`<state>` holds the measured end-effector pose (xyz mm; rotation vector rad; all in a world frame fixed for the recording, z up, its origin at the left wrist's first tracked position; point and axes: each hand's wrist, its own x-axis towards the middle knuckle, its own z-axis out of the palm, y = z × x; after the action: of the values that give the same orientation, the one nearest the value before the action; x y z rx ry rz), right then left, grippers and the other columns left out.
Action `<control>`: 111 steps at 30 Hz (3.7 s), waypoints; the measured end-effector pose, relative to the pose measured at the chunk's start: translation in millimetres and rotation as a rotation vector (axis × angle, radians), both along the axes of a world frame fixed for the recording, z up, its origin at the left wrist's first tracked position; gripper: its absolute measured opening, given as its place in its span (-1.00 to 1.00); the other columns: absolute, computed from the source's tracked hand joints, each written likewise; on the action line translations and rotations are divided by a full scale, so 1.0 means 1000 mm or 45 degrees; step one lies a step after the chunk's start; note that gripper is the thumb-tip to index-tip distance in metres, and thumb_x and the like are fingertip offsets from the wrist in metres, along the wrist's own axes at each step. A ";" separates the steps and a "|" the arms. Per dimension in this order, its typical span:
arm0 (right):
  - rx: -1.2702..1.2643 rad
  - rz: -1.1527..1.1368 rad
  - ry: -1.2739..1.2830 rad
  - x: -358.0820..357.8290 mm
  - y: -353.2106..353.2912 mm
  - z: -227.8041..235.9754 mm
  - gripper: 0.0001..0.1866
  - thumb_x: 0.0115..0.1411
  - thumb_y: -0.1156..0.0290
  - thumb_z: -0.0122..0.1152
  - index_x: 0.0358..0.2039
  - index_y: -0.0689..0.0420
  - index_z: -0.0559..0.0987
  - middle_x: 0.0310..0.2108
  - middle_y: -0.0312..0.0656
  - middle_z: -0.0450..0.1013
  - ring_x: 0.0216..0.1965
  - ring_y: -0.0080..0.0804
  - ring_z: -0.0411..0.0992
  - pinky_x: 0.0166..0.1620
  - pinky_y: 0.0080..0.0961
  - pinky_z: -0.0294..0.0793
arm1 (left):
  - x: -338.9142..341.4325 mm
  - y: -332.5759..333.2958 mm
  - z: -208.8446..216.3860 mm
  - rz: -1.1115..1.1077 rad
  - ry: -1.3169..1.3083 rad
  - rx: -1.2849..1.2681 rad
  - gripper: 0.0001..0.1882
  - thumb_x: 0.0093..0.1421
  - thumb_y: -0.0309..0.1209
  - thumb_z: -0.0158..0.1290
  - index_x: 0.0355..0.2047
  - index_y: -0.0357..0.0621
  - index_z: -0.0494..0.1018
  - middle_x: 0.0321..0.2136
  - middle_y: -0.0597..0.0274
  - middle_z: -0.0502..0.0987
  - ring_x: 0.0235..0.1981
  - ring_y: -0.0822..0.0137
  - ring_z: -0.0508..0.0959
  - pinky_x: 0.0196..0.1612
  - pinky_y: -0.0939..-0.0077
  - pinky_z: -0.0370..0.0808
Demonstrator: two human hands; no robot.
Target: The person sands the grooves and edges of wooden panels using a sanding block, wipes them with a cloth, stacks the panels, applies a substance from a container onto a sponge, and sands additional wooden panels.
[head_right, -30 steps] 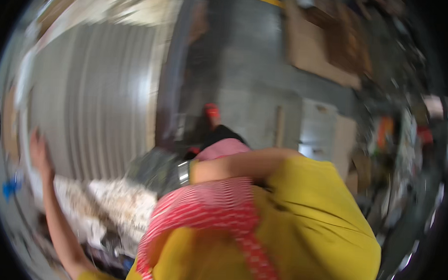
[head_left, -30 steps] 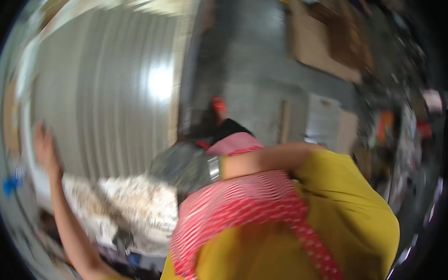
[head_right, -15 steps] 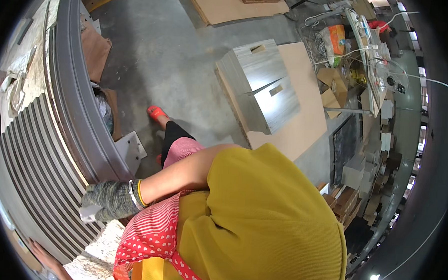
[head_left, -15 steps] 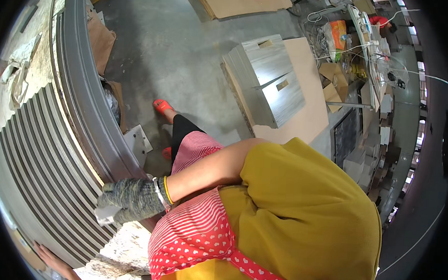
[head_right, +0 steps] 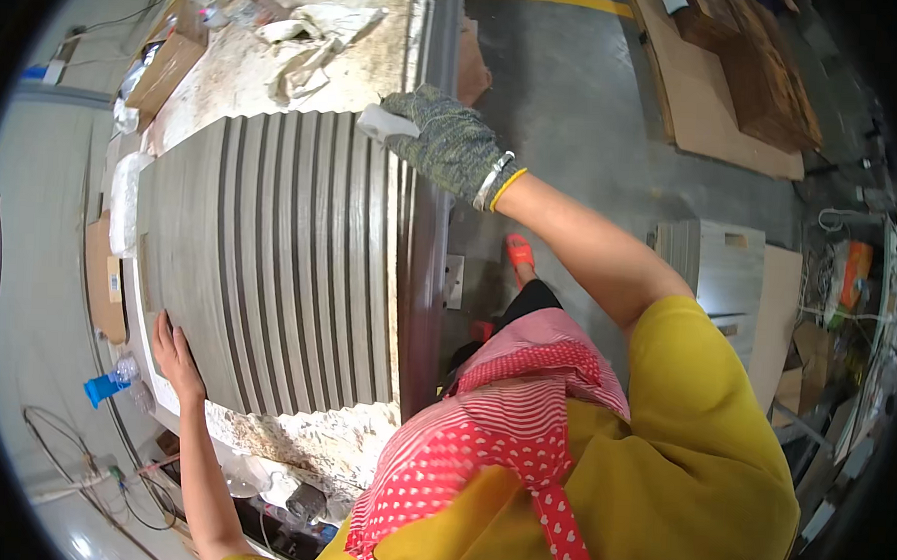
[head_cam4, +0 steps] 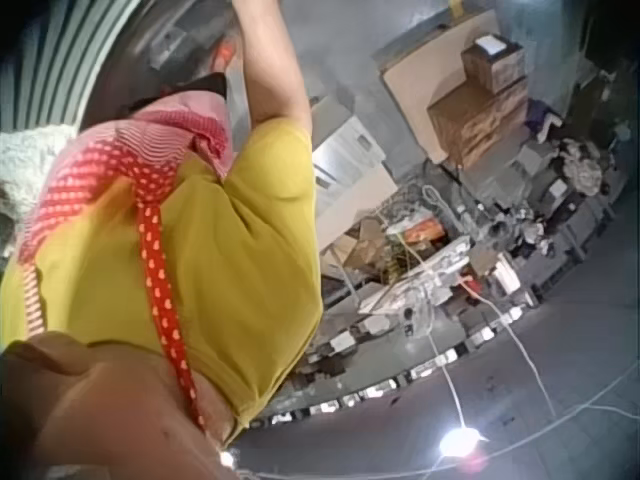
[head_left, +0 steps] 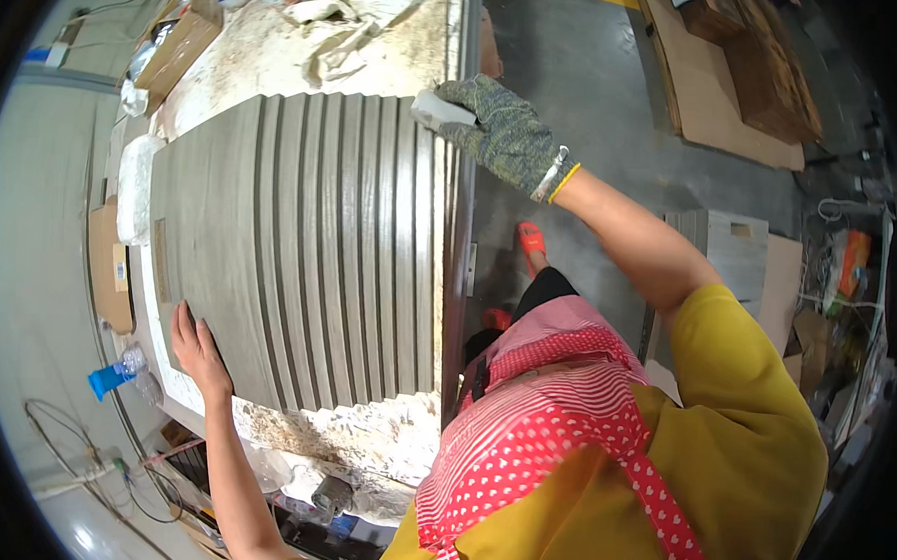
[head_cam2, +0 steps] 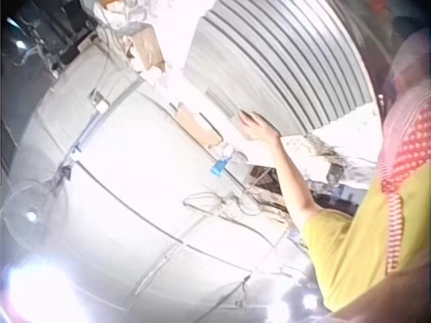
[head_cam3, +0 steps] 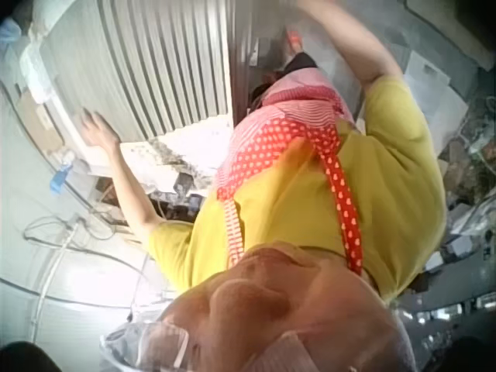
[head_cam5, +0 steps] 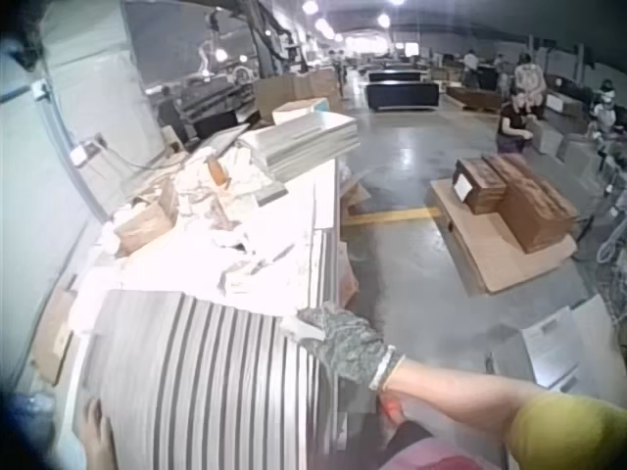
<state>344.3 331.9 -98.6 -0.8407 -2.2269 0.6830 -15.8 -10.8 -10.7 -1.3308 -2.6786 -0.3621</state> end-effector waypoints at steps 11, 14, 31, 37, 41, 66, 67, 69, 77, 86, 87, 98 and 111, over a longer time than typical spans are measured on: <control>0.057 0.146 -0.139 -0.045 0.015 0.021 -0.55 0.14 0.18 0.16 0.00 0.12 0.46 -0.16 -0.05 0.41 -0.07 -0.08 0.40 0.02 -0.28 0.37 | -0.005 -0.007 -0.002 -0.019 0.078 -0.013 -0.53 0.33 -0.22 -0.21 0.18 -0.18 0.26 0.16 -0.04 0.25 0.17 -0.02 0.25 0.21 0.22 0.16; 0.209 0.268 -0.155 -0.031 -0.034 0.026 -0.57 0.12 0.22 0.17 -0.01 0.10 0.47 -0.15 -0.08 0.42 -0.06 -0.10 0.40 0.02 -0.26 0.39 | -0.012 -0.013 -0.005 -0.001 0.116 -0.014 -0.54 0.33 -0.20 -0.19 0.17 -0.12 0.28 0.16 -0.02 0.27 0.17 -0.01 0.26 0.21 0.21 0.17; 0.034 0.920 -0.035 -0.012 -0.182 0.042 -0.60 0.12 0.14 0.12 -0.11 0.11 0.51 -0.15 -0.10 0.45 -0.16 -0.17 0.45 -0.12 -0.28 0.46 | -0.018 -0.007 -0.015 0.072 0.205 -0.007 -0.52 0.30 -0.12 -0.15 0.18 0.03 0.28 0.16 0.14 0.28 0.19 0.08 0.26 0.20 0.21 0.18; -0.219 0.139 0.101 -0.036 -0.010 0.046 -0.50 0.16 0.06 0.17 -0.05 0.19 0.50 -0.16 0.04 0.46 -0.09 -0.14 0.45 0.00 -0.33 0.40 | -0.005 -0.005 -0.005 0.111 0.172 -0.037 -0.53 0.31 -0.18 -0.14 0.19 0.01 0.27 0.17 0.13 0.26 0.20 0.07 0.25 0.21 0.22 0.17; 0.028 0.165 -0.083 -0.061 0.027 0.049 -0.53 0.14 0.15 0.18 -0.03 0.20 0.48 -0.10 0.09 0.43 -0.02 -0.03 0.38 0.06 -0.26 0.34 | 0.001 -0.004 -0.001 0.102 0.148 -0.043 -0.53 0.31 -0.18 -0.15 0.19 -0.02 0.26 0.18 0.12 0.26 0.20 0.07 0.24 0.21 0.20 0.16; -0.246 0.701 -0.219 -0.044 -0.157 0.091 -0.59 0.19 0.06 0.12 -0.11 0.11 0.53 -0.27 -0.01 0.45 -0.23 -0.15 0.44 -0.10 -0.30 0.44 | -0.005 -0.014 -0.014 0.203 0.117 0.023 -0.52 0.28 -0.08 -0.15 0.16 0.08 0.30 0.17 0.20 0.28 0.21 0.12 0.23 0.19 0.11 0.15; -0.241 0.517 -0.294 -0.054 -0.125 0.087 -0.54 0.17 0.05 0.16 -0.07 0.13 0.52 -0.23 0.01 0.46 -0.19 -0.15 0.45 -0.06 -0.31 0.42 | -0.001 -0.012 -0.010 0.184 0.118 0.046 -0.52 0.28 -0.08 -0.15 0.16 0.08 0.30 0.17 0.20 0.28 0.21 0.12 0.23 0.19 0.11 0.15; -0.157 0.150 -0.001 -0.055 -0.058 0.062 -0.48 0.14 0.03 0.19 0.00 0.14 0.49 -0.17 0.08 0.46 -0.06 -0.05 0.43 0.03 -0.31 0.38 | 0.007 -0.005 -0.002 0.190 0.148 -0.011 -0.55 0.29 -0.16 -0.14 0.16 0.04 0.29 0.16 0.12 0.28 0.18 0.07 0.26 0.19 0.20 0.19; -0.085 0.234 -0.184 -0.094 0.020 0.060 -0.54 0.14 0.13 0.15 -0.02 0.13 0.50 -0.06 0.03 0.43 0.05 0.00 0.33 0.14 -0.22 0.26 | 0.009 -0.003 0.002 0.136 0.135 -0.006 -0.55 0.29 -0.22 -0.14 0.17 -0.03 0.28 0.16 0.06 0.27 0.18 0.04 0.26 0.20 0.21 0.18; 0.425 0.602 -0.165 -0.068 -0.130 0.075 -0.65 0.12 0.27 0.12 -0.10 0.14 0.50 -0.36 -0.02 0.41 -0.27 -0.07 0.39 -0.22 -0.21 0.42 | -0.008 -0.009 -0.012 0.153 0.148 0.044 -0.52 0.26 -0.08 -0.13 0.14 0.06 0.32 0.15 0.17 0.31 0.18 0.11 0.27 0.17 0.17 0.20; 0.321 0.677 -0.228 -0.065 -0.158 0.086 -0.69 0.14 0.32 0.09 -0.11 0.13 0.49 -0.41 -0.04 0.38 -0.34 -0.12 0.39 -0.29 -0.23 0.41 | -0.009 -0.009 -0.012 0.175 0.151 0.033 -0.52 0.26 -0.08 -0.13 0.14 0.06 0.32 0.15 0.17 0.31 0.18 0.11 0.27 0.17 0.17 0.20; 0.228 0.971 -0.136 -0.049 -0.170 0.087 -0.52 0.17 0.10 0.11 0.05 0.06 0.47 -0.04 -0.04 0.41 -0.01 -0.16 0.40 0.03 -0.35 0.41 | -0.001 -0.011 -0.011 0.183 0.108 0.040 -0.50 0.28 -0.07 -0.15 0.18 0.09 0.28 0.19 0.17 0.26 0.23 0.12 0.21 0.22 0.11 0.12; 0.172 0.263 -0.128 -0.107 0.009 0.053 -0.51 0.12 0.15 0.18 -0.01 0.19 0.49 -0.05 0.04 0.43 0.02 -0.04 0.36 0.12 -0.27 0.30 | 0.002 -0.005 -0.008 0.173 0.080 -0.006 -0.51 0.27 -0.12 -0.15 0.17 0.02 0.28 0.19 0.16 0.25 0.23 0.12 0.21 0.21 0.13 0.12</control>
<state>236.9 341.3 -45.4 -0.5953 -2.4437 0.5878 -14.2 -15.7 -18.7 -1.1337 -2.6997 -0.2939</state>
